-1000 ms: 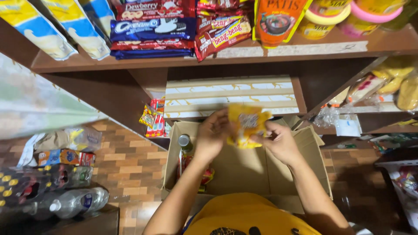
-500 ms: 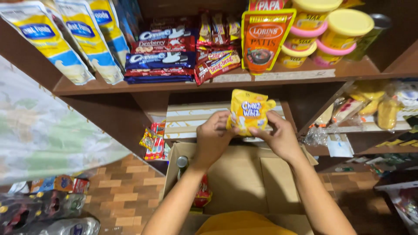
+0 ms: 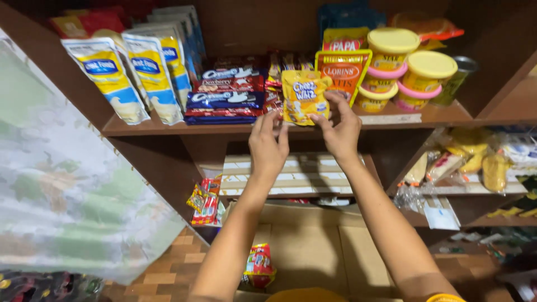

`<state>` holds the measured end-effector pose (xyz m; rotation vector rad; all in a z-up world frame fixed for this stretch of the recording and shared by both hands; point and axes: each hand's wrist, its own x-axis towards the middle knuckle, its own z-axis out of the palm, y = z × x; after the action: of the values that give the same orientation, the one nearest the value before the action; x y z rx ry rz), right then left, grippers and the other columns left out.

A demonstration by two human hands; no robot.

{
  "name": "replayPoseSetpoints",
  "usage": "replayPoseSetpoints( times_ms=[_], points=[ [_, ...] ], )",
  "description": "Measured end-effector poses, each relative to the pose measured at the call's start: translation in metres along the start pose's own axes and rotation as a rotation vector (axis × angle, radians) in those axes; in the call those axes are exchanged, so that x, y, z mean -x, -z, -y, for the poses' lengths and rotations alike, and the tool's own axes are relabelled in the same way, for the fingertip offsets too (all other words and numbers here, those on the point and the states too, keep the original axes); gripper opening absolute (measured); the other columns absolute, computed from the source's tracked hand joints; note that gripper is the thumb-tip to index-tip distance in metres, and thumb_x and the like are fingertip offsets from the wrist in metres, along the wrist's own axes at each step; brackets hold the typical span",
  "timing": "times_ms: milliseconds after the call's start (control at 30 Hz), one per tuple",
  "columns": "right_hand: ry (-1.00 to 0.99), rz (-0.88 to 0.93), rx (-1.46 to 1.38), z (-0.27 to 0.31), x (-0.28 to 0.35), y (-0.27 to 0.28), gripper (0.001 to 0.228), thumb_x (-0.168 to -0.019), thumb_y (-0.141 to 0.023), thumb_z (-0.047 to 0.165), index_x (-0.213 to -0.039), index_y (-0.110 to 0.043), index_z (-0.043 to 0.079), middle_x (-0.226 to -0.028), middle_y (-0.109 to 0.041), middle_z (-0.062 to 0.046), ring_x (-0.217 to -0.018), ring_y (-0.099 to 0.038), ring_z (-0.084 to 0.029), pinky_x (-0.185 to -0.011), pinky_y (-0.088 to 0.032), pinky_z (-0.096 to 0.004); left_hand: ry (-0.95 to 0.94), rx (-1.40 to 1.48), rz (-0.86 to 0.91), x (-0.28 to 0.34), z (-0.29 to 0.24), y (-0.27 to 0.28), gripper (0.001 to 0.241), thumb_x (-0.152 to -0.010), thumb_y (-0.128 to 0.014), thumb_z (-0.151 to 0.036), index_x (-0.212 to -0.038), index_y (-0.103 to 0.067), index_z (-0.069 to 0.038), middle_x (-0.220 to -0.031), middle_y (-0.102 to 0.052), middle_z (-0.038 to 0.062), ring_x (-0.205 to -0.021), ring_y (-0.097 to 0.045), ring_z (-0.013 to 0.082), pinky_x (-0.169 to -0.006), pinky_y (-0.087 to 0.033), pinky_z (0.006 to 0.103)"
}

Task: Stocking various food items and condiments from a cardboard box onto grocery store shelves.

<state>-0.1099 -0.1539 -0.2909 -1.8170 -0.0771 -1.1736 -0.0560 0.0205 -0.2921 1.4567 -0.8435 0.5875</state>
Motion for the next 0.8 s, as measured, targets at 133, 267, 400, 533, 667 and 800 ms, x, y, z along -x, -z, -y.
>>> replayPoseSetpoints(
  times_ms=[133, 267, 400, 533, 667, 800],
  points=[
    [-0.056, -0.081, 0.093, -0.003, 0.001, -0.002, 0.048, -0.084, -0.088, 0.004, -0.127, -0.065, 0.003, -0.097, -0.072, -0.003, -0.079, -0.06, -0.007, -0.066, -0.05, -0.023, -0.063, -0.434, 0.038, 0.009, -0.004, 0.009, 0.031, -0.089, -0.066, -0.001, -0.12, -0.068, -0.003, -0.111, -0.066, 0.016, -0.097, -0.071, 0.0378, -0.085, -0.058, 0.0465],
    [0.066, -0.057, 0.106, 0.008, 0.004, -0.006, 0.045, -0.087, -0.087, 0.006, -0.126, -0.064, 0.003, -0.108, -0.073, -0.002, -0.086, -0.067, -0.008, -0.075, -0.055, -0.024, 0.196, -0.618, 0.259, -0.004, -0.013, 0.004, 0.044, -0.084, -0.064, -0.006, -0.128, -0.065, -0.008, -0.131, -0.063, 0.013, -0.09, -0.07, 0.0427, -0.08, -0.054, 0.0557],
    [0.216, -0.119, 0.318, 0.015, 0.004, -0.012, 0.05, -0.085, -0.088, 0.006, -0.13, -0.066, 0.003, -0.108, -0.062, -0.01, -0.086, -0.06, -0.016, -0.073, -0.053, -0.029, 0.197, -0.656, 0.273, -0.008, 0.002, -0.004, 0.064, -0.08, -0.064, -0.006, -0.142, -0.051, -0.005, -0.143, -0.056, 0.014, -0.09, -0.07, 0.044, -0.08, -0.055, 0.0546],
    [0.177, -0.125, 0.304, 0.011, 0.007, -0.012, 0.056, -0.085, -0.089, 0.007, -0.135, -0.065, 0.002, -0.106, -0.058, -0.009, -0.086, -0.059, -0.018, -0.073, -0.052, -0.03, 0.163, -0.606, 0.269, 0.003, -0.002, -0.004, 0.072, -0.078, -0.063, -0.005, -0.148, -0.044, -0.004, -0.146, -0.052, 0.016, -0.095, -0.069, 0.0436, -0.083, -0.056, 0.054],
    [0.206, -0.111, 0.298, 0.013, 0.008, -0.011, 0.057, -0.084, -0.086, 0.004, -0.137, -0.063, 0.003, -0.112, -0.061, -0.01, -0.086, -0.059, -0.017, -0.075, -0.054, -0.03, 0.05, -0.413, 0.177, 0.015, -0.012, -0.002, 0.057, -0.087, -0.059, -0.002, -0.143, -0.053, -0.014, -0.14, -0.057, 0.011, -0.101, -0.071, 0.0414, -0.083, -0.057, 0.0529],
    [0.245, -0.116, 0.291, 0.012, 0.016, -0.009, 0.05, -0.082, -0.084, 0.001, -0.127, -0.065, 0.003, -0.111, -0.06, -0.014, -0.087, -0.06, -0.022, -0.074, -0.054, -0.031, 0.026, -0.458, 0.185, 0.025, -0.012, -0.006, 0.055, -0.082, -0.062, -0.003, -0.134, -0.06, -0.02, -0.141, -0.05, 0.016, -0.095, -0.07, 0.0419, -0.078, -0.057, 0.0536]
  ],
)
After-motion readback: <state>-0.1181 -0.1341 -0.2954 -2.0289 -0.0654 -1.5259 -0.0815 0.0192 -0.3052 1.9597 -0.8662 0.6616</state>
